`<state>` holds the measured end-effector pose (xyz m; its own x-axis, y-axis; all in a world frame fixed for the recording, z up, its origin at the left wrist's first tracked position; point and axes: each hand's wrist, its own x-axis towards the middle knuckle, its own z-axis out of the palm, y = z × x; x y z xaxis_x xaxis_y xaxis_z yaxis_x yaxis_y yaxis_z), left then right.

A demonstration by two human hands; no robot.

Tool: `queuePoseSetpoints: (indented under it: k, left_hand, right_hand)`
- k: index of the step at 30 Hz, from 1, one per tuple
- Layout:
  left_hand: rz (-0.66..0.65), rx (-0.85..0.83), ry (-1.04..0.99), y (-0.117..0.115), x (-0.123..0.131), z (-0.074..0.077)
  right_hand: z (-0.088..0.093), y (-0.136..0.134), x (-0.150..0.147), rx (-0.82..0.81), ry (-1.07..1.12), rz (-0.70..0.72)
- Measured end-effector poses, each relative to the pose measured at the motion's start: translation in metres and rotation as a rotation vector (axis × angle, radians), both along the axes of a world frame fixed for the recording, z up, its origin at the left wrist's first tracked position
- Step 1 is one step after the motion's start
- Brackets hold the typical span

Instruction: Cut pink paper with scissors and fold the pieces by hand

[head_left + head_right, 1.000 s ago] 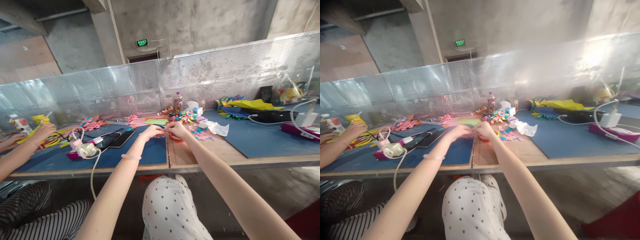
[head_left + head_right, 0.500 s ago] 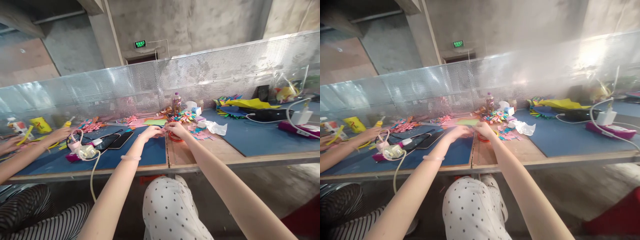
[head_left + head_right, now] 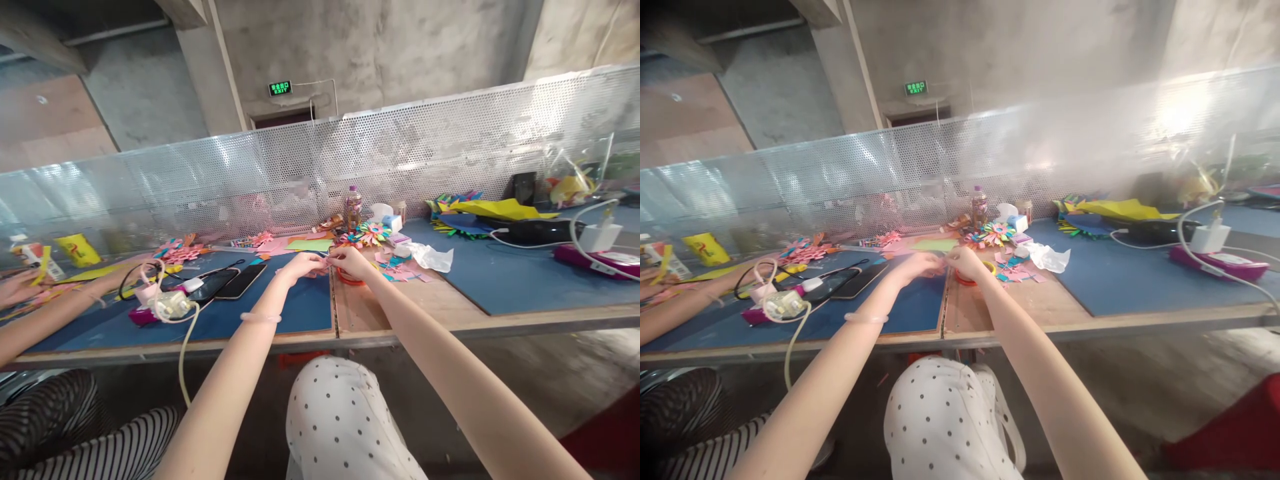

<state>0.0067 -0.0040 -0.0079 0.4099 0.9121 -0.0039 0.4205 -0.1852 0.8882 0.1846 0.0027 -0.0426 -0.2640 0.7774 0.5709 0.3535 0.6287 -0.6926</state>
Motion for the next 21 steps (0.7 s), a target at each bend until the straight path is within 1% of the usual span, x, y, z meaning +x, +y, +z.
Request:
queuePoseSetpoints:
  k: [5, 11, 17, 21]
  left_hand:
    - [0.007, -0.012, -0.003, -0.002, 0.0, 0.002]
    - [0.026, -0.002, -0.019, -0.004, 0.0, 0.002]
    - [0.029, -0.019, -0.142, 0.001, 0.0, -0.001]
    - [0.047, -0.03, -0.171, 0.002, 0.001, 0.0]
  right_hand:
    - [0.003, -0.004, -0.002, 0.02, -0.053, -0.035]
    - [0.001, -0.003, -0.002, 0.069, -0.116, -0.096]
    - [0.0, -0.005, -0.01, 0.148, -0.144, -0.227]
    - [0.0, -0.006, -0.018, 0.203, -0.144, -0.323]
